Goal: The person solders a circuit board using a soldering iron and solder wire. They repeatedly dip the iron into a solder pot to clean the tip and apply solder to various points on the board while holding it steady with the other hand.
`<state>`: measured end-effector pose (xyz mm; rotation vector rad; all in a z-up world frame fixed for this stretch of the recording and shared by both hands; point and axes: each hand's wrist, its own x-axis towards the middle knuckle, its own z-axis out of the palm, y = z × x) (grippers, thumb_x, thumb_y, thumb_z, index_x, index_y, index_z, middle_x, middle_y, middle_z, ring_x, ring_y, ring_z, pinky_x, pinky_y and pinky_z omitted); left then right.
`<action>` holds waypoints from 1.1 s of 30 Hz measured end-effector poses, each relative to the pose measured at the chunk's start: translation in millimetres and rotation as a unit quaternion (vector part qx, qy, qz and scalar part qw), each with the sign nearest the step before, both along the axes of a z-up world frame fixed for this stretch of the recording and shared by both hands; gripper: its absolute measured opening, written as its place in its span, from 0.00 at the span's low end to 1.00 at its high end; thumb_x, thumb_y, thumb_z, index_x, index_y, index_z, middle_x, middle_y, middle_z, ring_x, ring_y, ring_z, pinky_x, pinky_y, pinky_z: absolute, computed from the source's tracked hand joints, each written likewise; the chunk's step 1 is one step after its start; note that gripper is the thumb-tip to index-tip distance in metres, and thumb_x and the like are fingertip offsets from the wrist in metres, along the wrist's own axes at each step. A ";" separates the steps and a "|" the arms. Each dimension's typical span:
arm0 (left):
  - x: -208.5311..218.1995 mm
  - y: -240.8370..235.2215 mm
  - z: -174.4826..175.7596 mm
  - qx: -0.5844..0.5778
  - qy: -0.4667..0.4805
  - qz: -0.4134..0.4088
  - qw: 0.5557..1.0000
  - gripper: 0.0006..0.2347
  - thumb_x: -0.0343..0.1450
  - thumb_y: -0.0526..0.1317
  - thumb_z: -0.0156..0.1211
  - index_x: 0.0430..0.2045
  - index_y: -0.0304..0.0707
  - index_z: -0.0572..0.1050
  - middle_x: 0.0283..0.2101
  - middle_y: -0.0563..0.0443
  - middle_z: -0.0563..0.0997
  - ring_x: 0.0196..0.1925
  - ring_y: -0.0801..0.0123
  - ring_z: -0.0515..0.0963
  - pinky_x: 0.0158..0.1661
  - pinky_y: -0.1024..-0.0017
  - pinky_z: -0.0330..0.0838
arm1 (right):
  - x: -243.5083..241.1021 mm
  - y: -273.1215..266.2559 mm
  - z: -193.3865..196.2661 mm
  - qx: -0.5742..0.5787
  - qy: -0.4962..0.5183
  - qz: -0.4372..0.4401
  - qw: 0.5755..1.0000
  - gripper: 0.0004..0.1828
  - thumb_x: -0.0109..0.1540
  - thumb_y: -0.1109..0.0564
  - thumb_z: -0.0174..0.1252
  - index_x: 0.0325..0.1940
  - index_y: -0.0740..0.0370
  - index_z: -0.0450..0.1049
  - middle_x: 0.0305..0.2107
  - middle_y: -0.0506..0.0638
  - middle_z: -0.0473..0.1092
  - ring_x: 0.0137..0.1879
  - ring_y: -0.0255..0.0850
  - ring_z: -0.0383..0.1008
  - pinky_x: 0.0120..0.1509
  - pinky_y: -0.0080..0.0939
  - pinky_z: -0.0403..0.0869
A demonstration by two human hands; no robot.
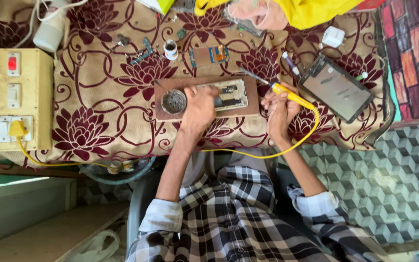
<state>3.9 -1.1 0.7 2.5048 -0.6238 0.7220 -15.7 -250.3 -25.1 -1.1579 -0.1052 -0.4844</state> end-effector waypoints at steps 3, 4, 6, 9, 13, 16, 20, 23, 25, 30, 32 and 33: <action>-1.7 1.0 2.0 0.078 -0.132 -0.084 0.985 0.07 0.72 0.35 0.54 0.43 0.36 0.71 0.40 0.46 0.76 0.40 0.57 0.76 0.45 0.51 0.63 | 1.2 0.0 0.9 -0.038 0.015 -0.003 0.999 0.19 0.75 0.49 0.50 0.62 0.67 0.64 0.32 0.54 0.71 0.32 0.38 0.71 0.35 0.34 0.68; -6.8 2.3 0.2 0.087 -0.125 -0.080 0.985 0.08 0.72 0.35 0.55 0.44 0.37 0.71 0.39 0.47 0.76 0.40 0.58 0.76 0.44 0.53 0.63 | -3.0 0.4 -0.9 -0.028 0.018 0.000 0.999 0.19 0.75 0.49 0.50 0.62 0.67 0.64 0.31 0.53 0.71 0.32 0.38 0.71 0.35 0.34 0.68; -11.1 5.1 -3.2 0.103 -0.116 -0.071 0.985 0.10 0.72 0.35 0.58 0.46 0.37 0.72 0.38 0.48 0.75 0.41 0.60 0.77 0.43 0.57 0.63 | -6.5 0.7 -2.6 -0.009 0.020 0.006 1.000 0.19 0.75 0.49 0.50 0.61 0.67 0.65 0.30 0.53 0.71 0.31 0.38 0.72 0.34 0.34 0.68; -4.5 6.3 -8.3 -0.024 -0.120 -0.111 0.986 0.11 0.70 0.31 0.61 0.45 0.35 0.71 0.41 0.49 0.76 0.38 0.65 0.73 0.45 0.56 0.60 | 2.2 -3.3 0.8 -0.014 0.014 0.008 1.000 0.19 0.74 0.49 0.49 0.61 0.67 0.65 0.31 0.55 0.73 0.34 0.40 0.75 0.34 0.35 0.69; -8.3 17.7 -20.2 -0.117 -0.021 0.010 0.993 0.13 0.59 0.23 0.54 0.33 0.41 0.72 0.33 0.51 0.76 0.34 0.62 0.67 0.43 0.61 0.58 | -5.7 -1.5 -3.3 -0.030 0.018 0.023 0.999 0.17 0.74 0.50 0.49 0.58 0.67 0.65 0.31 0.55 0.72 0.32 0.40 0.75 0.34 0.35 0.69; -3.9 20.7 -20.0 -0.225 -0.021 0.044 0.973 0.17 0.62 0.20 0.49 0.40 0.36 0.74 0.34 0.49 0.76 0.35 0.64 0.63 0.46 0.64 0.58 | -4.1 -2.9 -2.5 -0.047 0.008 0.021 0.999 0.15 0.76 0.51 0.48 0.54 0.67 0.65 0.29 0.54 0.70 0.31 0.40 0.74 0.34 0.36 0.69; -7.4 20.5 -10.1 -0.223 -0.043 0.026 0.973 0.19 0.63 0.19 0.49 0.46 0.34 0.68 0.37 0.48 0.78 0.38 0.64 0.63 0.48 0.62 0.58 | -7.0 0.0 -0.5 -0.087 0.030 -0.011 0.996 0.15 0.76 0.51 0.46 0.52 0.67 0.66 0.24 0.53 0.70 0.28 0.38 0.72 0.33 0.34 0.68; -9.8 16.3 1.2 -0.191 -0.036 0.011 0.981 0.23 0.58 0.21 0.51 0.48 0.33 0.65 0.33 0.48 0.76 0.37 0.61 0.65 0.47 0.57 0.57 | -6.1 0.8 4.7 -0.113 0.033 -0.027 0.993 0.14 0.76 0.52 0.47 0.51 0.68 0.66 0.22 0.52 0.68 0.28 0.39 0.73 0.32 0.34 0.68; -11.2 20.2 7.3 -0.163 -0.058 -0.014 0.985 0.24 0.56 0.22 0.52 0.48 0.32 0.64 0.35 0.45 0.77 0.37 0.59 0.68 0.46 0.56 0.58 | -4.5 7.6 4.7 -0.106 0.032 -0.026 0.993 0.14 0.76 0.52 0.47 0.51 0.68 0.66 0.22 0.53 0.68 0.28 0.39 0.72 0.32 0.34 0.68; -16.1 8.5 1.9 -0.106 -0.097 -0.037 0.989 0.19 0.64 0.20 0.55 0.47 0.32 0.64 0.40 0.47 0.79 0.37 0.63 0.76 0.46 0.57 0.58 | -8.4 2.2 2.3 -0.112 0.045 -0.034 0.992 0.15 0.77 0.52 0.46 0.50 0.69 0.66 0.22 0.52 0.68 0.27 0.39 0.73 0.32 0.35 0.69; -15.5 9.0 -1.0 -0.104 -0.093 -0.051 0.989 0.20 0.60 0.20 0.53 0.46 0.31 0.64 0.40 0.45 0.79 0.36 0.60 0.75 0.45 0.56 0.59 | -9.0 3.1 1.5 -0.096 0.042 -0.027 0.994 0.15 0.77 0.52 0.45 0.50 0.68 0.66 0.23 0.53 0.69 0.28 0.39 0.73 0.33 0.35 0.69; -16.3 7.5 -2.3 -0.104 -0.091 -0.059 0.989 0.21 0.58 0.21 0.53 0.46 0.30 0.64 0.41 0.44 0.79 0.35 0.58 0.75 0.45 0.56 0.60 | -10.9 1.3 2.4 -0.089 0.041 -0.023 0.995 0.15 0.76 0.52 0.45 0.50 0.68 0.66 0.23 0.53 0.70 0.28 0.39 0.73 0.33 0.35 0.69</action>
